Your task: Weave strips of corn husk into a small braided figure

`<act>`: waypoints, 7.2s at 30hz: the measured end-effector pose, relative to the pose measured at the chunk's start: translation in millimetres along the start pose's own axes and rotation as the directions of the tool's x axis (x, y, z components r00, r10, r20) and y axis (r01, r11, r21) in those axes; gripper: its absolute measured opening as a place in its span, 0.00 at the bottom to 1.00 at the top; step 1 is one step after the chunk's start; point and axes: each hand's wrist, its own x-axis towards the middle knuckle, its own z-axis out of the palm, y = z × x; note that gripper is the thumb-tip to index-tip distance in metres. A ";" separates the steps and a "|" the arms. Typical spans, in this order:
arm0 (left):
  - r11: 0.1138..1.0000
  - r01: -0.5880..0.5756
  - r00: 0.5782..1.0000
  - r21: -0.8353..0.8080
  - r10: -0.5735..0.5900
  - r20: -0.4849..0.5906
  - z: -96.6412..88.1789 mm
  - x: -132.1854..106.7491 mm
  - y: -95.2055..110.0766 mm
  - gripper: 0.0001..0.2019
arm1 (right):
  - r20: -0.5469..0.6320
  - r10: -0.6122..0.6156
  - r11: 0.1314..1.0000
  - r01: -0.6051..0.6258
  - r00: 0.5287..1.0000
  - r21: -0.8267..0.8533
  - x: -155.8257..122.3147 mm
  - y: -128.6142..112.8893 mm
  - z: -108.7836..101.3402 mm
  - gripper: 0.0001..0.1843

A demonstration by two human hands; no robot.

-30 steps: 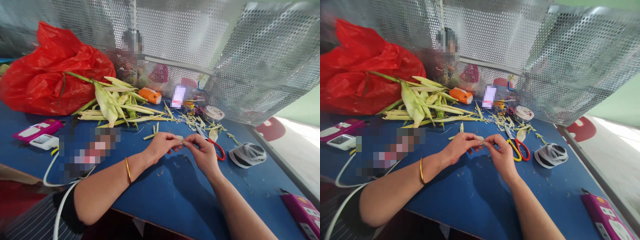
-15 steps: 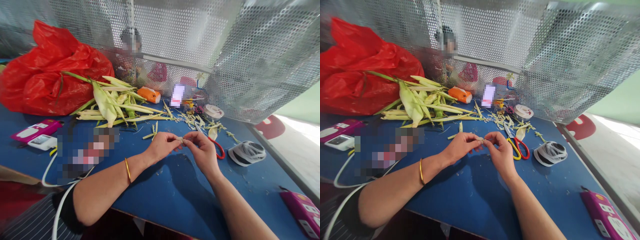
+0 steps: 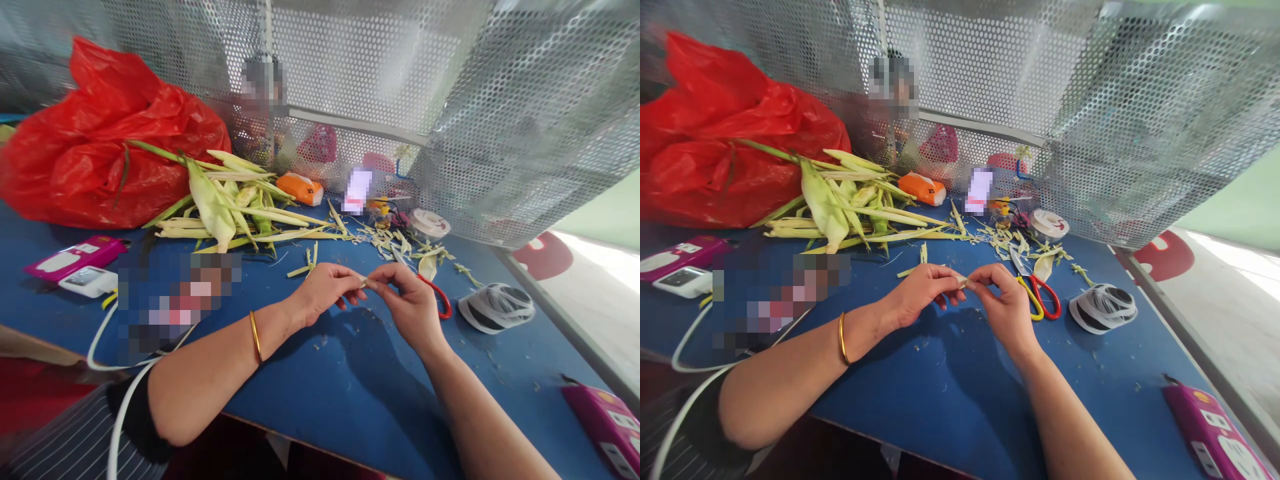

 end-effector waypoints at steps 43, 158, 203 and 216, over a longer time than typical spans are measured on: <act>1.000 -0.011 1.000 -0.012 0.011 -0.024 1.4 2.8 -3.6 0.08 | 0.013 -0.035 0.998 0.034 0.999 0.058 2.2 1.9 -2.1 0.03; 0.881 -0.166 0.985 0.443 0.169 0.034 -4.3 16.6 -27.8 0.07 | 0.102 0.412 0.057 0.086 0.905 -0.995 5.8 24.9 -114.0 0.16; 0.900 0.378 0.916 -0.217 -0.330 0.226 -1.6 9.9 -20.4 0.08 | -0.033 0.145 0.390 -0.088 0.989 -0.917 -115.2 -3.2 -51.2 0.17; 0.921 0.310 0.949 -0.235 -0.286 0.133 -4.8 13.5 -20.6 0.07 | 0.004 0.703 0.641 -0.631 0.711 -0.437 -93.1 2.5 -93.2 0.31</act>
